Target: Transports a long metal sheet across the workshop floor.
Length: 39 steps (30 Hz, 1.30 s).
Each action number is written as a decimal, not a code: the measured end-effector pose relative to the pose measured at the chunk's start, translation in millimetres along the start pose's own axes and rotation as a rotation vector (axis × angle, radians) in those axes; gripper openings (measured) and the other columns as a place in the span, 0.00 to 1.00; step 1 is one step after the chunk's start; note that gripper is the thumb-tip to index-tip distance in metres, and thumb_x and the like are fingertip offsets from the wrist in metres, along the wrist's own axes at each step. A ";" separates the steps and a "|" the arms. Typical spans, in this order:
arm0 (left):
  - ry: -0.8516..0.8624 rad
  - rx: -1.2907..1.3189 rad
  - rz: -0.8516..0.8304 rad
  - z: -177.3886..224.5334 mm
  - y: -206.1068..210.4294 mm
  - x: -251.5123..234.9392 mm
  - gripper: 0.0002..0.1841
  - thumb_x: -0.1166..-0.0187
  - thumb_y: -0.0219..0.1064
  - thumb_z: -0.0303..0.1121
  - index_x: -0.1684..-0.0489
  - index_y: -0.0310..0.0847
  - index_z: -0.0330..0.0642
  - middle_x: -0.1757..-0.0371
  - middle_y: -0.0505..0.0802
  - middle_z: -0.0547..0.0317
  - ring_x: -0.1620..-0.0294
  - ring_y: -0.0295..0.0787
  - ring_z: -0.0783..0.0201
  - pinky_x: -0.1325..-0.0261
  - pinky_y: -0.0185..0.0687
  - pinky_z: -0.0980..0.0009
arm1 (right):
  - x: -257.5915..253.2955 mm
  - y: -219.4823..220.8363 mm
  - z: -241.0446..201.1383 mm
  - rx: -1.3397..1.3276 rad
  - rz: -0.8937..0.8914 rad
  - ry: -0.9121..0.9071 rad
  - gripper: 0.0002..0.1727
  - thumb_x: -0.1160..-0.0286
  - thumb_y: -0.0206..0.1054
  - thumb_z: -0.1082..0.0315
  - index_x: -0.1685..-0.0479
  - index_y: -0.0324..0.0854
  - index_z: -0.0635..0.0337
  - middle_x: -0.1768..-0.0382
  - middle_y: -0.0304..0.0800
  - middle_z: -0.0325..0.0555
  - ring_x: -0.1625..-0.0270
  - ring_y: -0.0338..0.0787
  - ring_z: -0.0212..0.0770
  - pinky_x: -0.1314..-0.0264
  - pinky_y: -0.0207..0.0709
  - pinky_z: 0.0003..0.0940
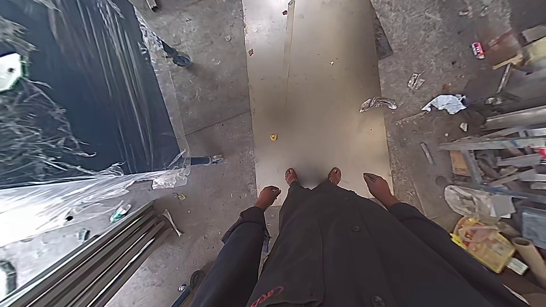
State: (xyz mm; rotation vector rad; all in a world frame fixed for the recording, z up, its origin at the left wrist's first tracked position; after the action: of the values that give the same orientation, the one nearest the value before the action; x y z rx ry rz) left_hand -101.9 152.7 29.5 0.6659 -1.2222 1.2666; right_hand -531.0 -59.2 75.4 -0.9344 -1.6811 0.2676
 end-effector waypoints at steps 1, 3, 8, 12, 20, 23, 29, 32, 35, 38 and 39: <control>-0.001 -0.001 -0.001 0.5 0.0 0.3 0.23 0.10 0.61 0.45 0.29 0.81 0.36 0.37 0.91 0.40 0.40 0.91 0.49 0.33 0.83 0.50 | 0.3 0.1 0.0 -0.002 -0.007 0.009 0.24 0.06 0.51 0.53 0.27 0.84 0.58 0.29 0.88 0.56 0.23 0.84 0.51 0.17 0.69 0.54; -0.006 -0.004 0.000 0.6 0.2 1.1 0.23 0.10 0.60 0.44 0.29 0.81 0.36 0.38 0.92 0.40 0.40 0.91 0.48 0.34 0.83 0.49 | 1.0 0.6 -0.4 0.007 -0.014 0.021 0.24 0.07 0.53 0.53 0.30 0.86 0.57 0.32 0.90 0.56 0.26 0.86 0.51 0.19 0.71 0.54; -0.012 -0.020 -0.006 -0.3 0.3 2.0 0.23 0.10 0.60 0.45 0.29 0.82 0.37 0.37 0.91 0.40 0.40 0.91 0.48 0.33 0.82 0.48 | -1.1 3.5 2.6 0.009 -0.036 0.024 0.23 0.11 0.58 0.50 0.42 0.91 0.56 0.46 0.96 0.53 0.39 0.92 0.50 0.30 0.76 0.56; -0.009 -0.008 -0.001 -2.5 0.3 0.7 0.22 0.10 0.61 0.44 0.29 0.81 0.36 0.37 0.91 0.40 0.40 0.91 0.48 0.33 0.83 0.49 | -1.2 5.0 3.0 -0.058 -0.032 0.046 0.23 0.13 0.61 0.48 0.52 0.91 0.59 0.56 0.97 0.49 0.50 0.94 0.46 0.39 0.80 0.53; -0.008 -0.002 0.005 -5.9 -0.9 -2.3 0.22 0.10 0.61 0.45 0.30 0.82 0.37 0.38 0.92 0.41 0.41 0.91 0.49 0.34 0.83 0.49 | -4.4 9.2 3.1 -0.116 -0.042 0.025 0.22 0.11 0.59 0.51 0.46 0.90 0.59 0.52 0.96 0.50 0.48 0.94 0.44 0.37 0.81 0.50; -0.009 -0.006 0.004 -5.8 -1.1 -1.8 0.22 0.10 0.61 0.44 0.29 0.82 0.36 0.38 0.91 0.40 0.41 0.91 0.48 0.34 0.82 0.48 | -3.7 8.5 3.0 -0.114 -0.038 0.020 0.21 0.11 0.59 0.52 0.44 0.90 0.58 0.51 0.96 0.49 0.48 0.94 0.43 0.36 0.81 0.49; -0.006 -0.012 0.005 -5.3 -2.9 1.4 0.22 0.10 0.60 0.45 0.29 0.82 0.37 0.38 0.92 0.40 0.41 0.91 0.48 0.34 0.83 0.48 | -4.3 9.1 3.5 -0.112 -0.040 0.020 0.21 0.11 0.59 0.52 0.43 0.90 0.58 0.51 0.96 0.50 0.48 0.94 0.43 0.36 0.81 0.49; -0.008 0.001 0.005 -5.0 -1.9 1.1 0.23 0.10 0.61 0.45 0.29 0.82 0.37 0.38 0.91 0.40 0.41 0.91 0.48 0.35 0.83 0.48 | -3.4 9.9 2.9 -0.126 -0.041 0.017 0.21 0.11 0.59 0.52 0.43 0.90 0.58 0.51 0.96 0.50 0.48 0.94 0.43 0.36 0.81 0.49; -0.015 -0.002 0.002 -3.8 -1.1 1.4 0.22 0.10 0.61 0.45 0.29 0.82 0.37 0.38 0.92 0.41 0.41 0.91 0.49 0.35 0.83 0.49 | -3.2 10.7 3.1 -0.134 -0.040 0.021 0.20 0.11 0.59 0.53 0.44 0.90 0.58 0.51 0.96 0.49 0.49 0.94 0.42 0.37 0.81 0.47; -0.019 -0.006 0.001 -4.7 -0.3 0.9 0.22 0.10 0.60 0.45 0.30 0.82 0.37 0.38 0.91 0.41 0.40 0.91 0.48 0.35 0.83 0.48 | -2.5 11.3 4.4 -0.135 -0.042 0.023 0.20 0.11 0.59 0.53 0.44 0.90 0.58 0.51 0.96 0.49 0.49 0.94 0.42 0.37 0.81 0.47; -0.019 -0.006 0.001 -5.1 -0.3 -0.1 0.22 0.10 0.60 0.45 0.29 0.82 0.37 0.37 0.91 0.41 0.40 0.91 0.48 0.35 0.83 0.48 | -2.6 11.1 4.3 -0.137 -0.044 0.023 0.20 0.11 0.59 0.53 0.44 0.90 0.58 0.51 0.96 0.49 0.49 0.94 0.41 0.37 0.81 0.47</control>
State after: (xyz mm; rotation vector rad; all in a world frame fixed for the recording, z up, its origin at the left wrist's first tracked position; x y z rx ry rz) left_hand -100.0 157.2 28.1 0.6746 -1.2415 1.2591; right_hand -529.9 -52.4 65.3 -0.9967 -1.7133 0.1134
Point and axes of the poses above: each hand's wrist, its own x-axis away from the middle knuckle, its own y-axis out of the palm, z = x × y, the point moved 4 cm from there along -x, towards the middle knuckle
